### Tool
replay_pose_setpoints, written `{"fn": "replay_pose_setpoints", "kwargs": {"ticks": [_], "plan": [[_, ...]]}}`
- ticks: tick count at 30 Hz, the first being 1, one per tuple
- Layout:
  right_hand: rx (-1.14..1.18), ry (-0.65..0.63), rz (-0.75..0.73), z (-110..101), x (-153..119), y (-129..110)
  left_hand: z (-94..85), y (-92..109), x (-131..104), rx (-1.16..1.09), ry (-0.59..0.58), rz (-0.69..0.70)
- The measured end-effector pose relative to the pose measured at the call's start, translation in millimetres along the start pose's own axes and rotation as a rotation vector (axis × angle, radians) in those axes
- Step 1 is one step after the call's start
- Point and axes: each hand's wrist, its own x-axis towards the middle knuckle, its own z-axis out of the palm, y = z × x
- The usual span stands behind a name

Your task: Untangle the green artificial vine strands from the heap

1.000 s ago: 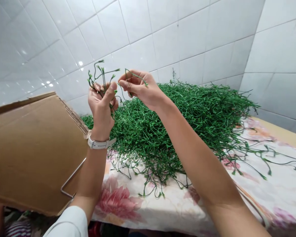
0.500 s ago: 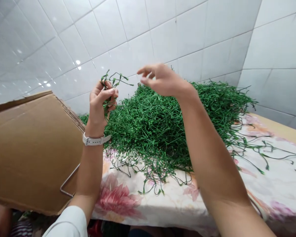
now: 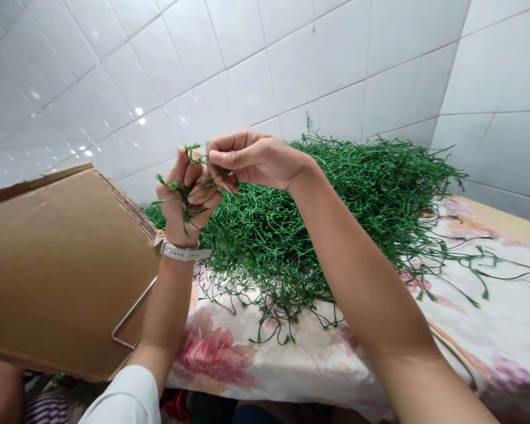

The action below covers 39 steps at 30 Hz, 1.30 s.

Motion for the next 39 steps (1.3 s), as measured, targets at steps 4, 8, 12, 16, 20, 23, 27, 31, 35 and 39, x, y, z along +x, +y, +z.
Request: {"fn": "replay_pose_setpoints", "kwargs": {"ticks": [4, 8, 12, 16, 20, 23, 27, 31, 35, 39], "plan": [[0.153, -0.012, -0.101, 7.1, 4.9, 12.8, 4.6, -3.1, -2.9, -0.251, 0.119, -0.054], [0.259, -0.044, -0.182, 4.9, 7.4, 29.3, 3.9, -13.1, -4.1, -0.327, 0.2, -0.024], [0.372, -0.052, -0.362, 4.2, 14.0, 41.0, 2.8, -14.2, -4.7, -0.382, 0.205, 0.157], [0.261, 0.076, -0.266, 8.5, 13.6, 29.9, 1.0, 1.7, -4.9, -0.339, 0.176, 0.107], [0.137, 0.315, -0.21, -6.2, -3.4, 8.1, 0.3, 14.3, -4.3, -0.279, 0.127, -0.028], [-0.212, 0.617, -0.006, -30.0, -17.4, 0.6, -0.1, 14.1, -2.7, -0.179, 0.099, -0.079], [-1.044, 0.993, 0.265, -50.5, -27.1, -2.0, -6.1, 8.3, -0.7, 0.007, 0.006, 0.014], [-0.865, 0.936, 0.133, -46.3, -25.1, -11.2, -12.9, 6.3, -1.2, 0.167, -0.113, 0.092], [-0.572, 0.612, -0.084, -25.6, -19.2, -24.6, -12.1, 6.4, -1.4, 0.435, -0.122, 0.119], [-0.75, 0.451, -0.102, -8.7, -14.9, -30.1, -11.2, 2.1, 0.3, 0.621, -0.136, 0.238]]}}
